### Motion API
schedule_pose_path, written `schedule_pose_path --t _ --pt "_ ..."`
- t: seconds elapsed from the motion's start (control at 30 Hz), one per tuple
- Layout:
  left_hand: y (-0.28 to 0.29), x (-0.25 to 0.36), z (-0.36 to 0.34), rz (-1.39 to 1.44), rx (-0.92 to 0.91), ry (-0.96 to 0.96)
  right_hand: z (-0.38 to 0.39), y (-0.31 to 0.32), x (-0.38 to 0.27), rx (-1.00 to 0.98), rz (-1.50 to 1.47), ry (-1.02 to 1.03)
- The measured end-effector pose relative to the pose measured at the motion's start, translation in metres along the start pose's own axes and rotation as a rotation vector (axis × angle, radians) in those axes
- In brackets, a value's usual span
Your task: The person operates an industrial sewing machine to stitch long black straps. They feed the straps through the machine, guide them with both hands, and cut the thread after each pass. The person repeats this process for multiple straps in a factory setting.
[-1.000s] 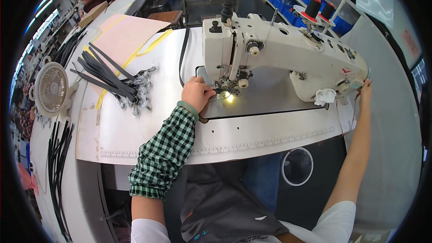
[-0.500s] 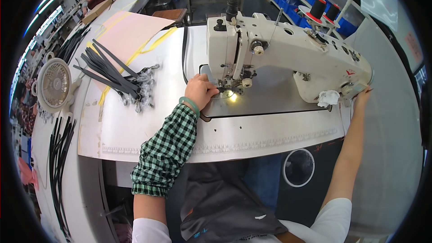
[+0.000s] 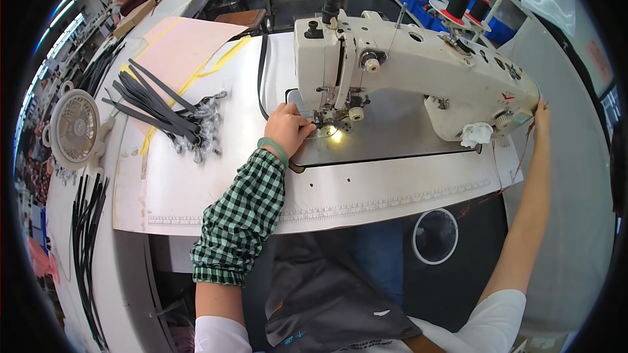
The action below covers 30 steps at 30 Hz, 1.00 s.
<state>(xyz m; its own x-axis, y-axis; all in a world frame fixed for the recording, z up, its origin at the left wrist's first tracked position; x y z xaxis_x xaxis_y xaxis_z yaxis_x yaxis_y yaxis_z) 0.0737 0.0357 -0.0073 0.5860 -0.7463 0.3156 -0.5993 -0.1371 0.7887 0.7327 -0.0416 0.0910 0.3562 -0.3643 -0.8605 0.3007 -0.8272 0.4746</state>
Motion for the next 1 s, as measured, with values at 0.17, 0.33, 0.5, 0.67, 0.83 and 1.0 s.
schedule_pose_path --t 0.17,0.33,0.5,0.67,0.83,1.0 --pt "-0.001 0.0 0.001 -0.013 0.002 0.018 0.035 -0.023 0.058 -0.007 -0.181 -0.066" --pt "-0.001 0.001 -0.003 -0.003 -0.007 0.002 0.028 -0.015 0.057 0.116 -0.271 0.05" --pt "-0.001 -0.006 0.001 -0.041 0.013 -0.011 0.023 -0.002 0.004 -0.043 -0.013 -0.057" --pt "0.0 -0.003 0.0 -0.045 -0.022 0.039 0.053 -0.016 0.036 -0.151 -0.297 -0.107" --pt "-0.003 -0.001 -0.003 -0.038 -0.03 0.023 0.028 -0.011 0.048 0.047 -0.27 -0.056" --pt "-0.002 -0.004 -0.001 -0.07 -0.011 0.018 0.011 0.002 -0.013 0.222 0.16 0.357"
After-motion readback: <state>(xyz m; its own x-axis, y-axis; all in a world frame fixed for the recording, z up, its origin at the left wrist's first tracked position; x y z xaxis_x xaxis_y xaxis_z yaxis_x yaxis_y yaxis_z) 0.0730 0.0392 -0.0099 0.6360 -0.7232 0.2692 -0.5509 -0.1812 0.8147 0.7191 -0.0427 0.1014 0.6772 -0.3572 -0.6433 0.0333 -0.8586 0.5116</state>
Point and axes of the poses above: each hand's wrist, its own z-axis away from the middle knuckle, its own y-axis out of the back of the hand, x = y × z, the point moved 2 cm from there along -z, towards the middle knuckle, and after that the axes turned 13 degrees about -y, right-handed, at the moved point
